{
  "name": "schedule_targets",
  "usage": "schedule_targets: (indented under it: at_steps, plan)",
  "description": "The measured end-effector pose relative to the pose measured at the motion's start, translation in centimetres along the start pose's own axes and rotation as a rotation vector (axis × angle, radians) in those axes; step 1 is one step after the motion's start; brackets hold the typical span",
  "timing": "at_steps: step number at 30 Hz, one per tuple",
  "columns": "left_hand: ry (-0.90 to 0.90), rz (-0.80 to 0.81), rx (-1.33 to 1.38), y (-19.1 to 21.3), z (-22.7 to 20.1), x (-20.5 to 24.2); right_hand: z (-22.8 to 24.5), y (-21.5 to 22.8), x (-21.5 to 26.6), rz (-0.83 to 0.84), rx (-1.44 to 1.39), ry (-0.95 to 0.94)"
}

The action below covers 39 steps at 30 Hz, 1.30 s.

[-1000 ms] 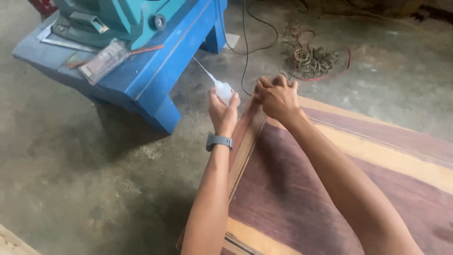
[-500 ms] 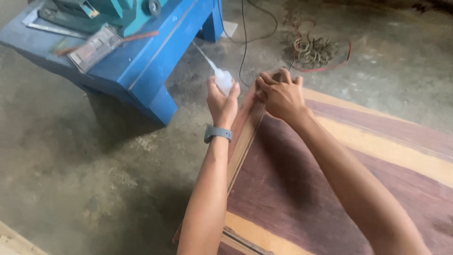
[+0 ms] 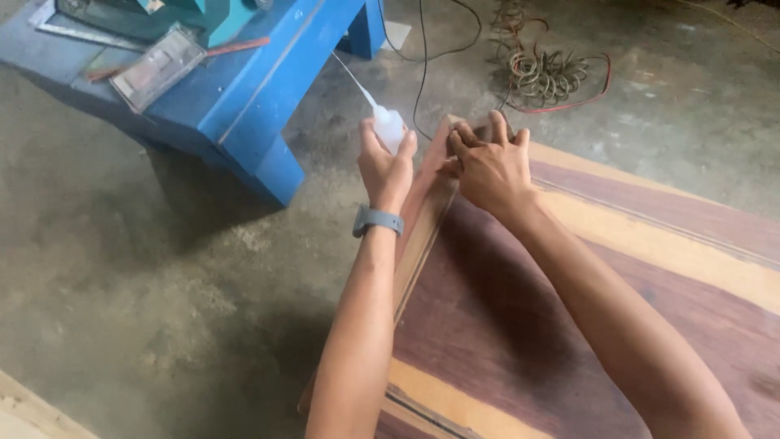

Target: Sanding a wooden tabletop with a hand block and applying glue from a squeeze bottle to the surface.

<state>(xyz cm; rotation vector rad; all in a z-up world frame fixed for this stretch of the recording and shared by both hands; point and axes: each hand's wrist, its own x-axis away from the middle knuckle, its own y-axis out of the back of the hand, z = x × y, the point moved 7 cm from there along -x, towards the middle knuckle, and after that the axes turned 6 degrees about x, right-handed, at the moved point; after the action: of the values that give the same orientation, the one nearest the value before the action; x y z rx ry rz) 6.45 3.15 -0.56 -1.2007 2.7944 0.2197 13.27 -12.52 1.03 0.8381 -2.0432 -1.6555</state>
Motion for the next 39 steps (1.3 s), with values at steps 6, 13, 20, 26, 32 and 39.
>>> schedule_targets:
  at_steps: [6,13,20,26,32,39]
  plan:
    - [-0.035,0.011,0.0,-0.2,-0.2,-0.4,-1.4,-2.9,-5.4,-0.161,0.008,0.001]
    - [-0.034,0.004,-0.021,-0.3,0.5,-0.6,0.1,-0.2,0.7,-0.1,0.04,-0.018]
    - [-0.054,-0.018,0.013,0.0,0.0,-0.7,-1.2,-0.2,-4.4,-0.125,-0.025,-0.011]
    - [-0.062,-0.034,0.014,0.1,0.2,-0.6,-0.1,-0.1,-0.8,0.007,0.016,-0.019]
    - [-0.023,-0.039,-0.039,0.2,0.1,-0.6,-0.9,-0.7,-4.5,-0.204,0.088,0.007]
    - [-0.022,-0.009,-0.033,-0.2,0.2,-0.7,-0.8,-0.2,-0.8,-0.119,0.033,0.022]
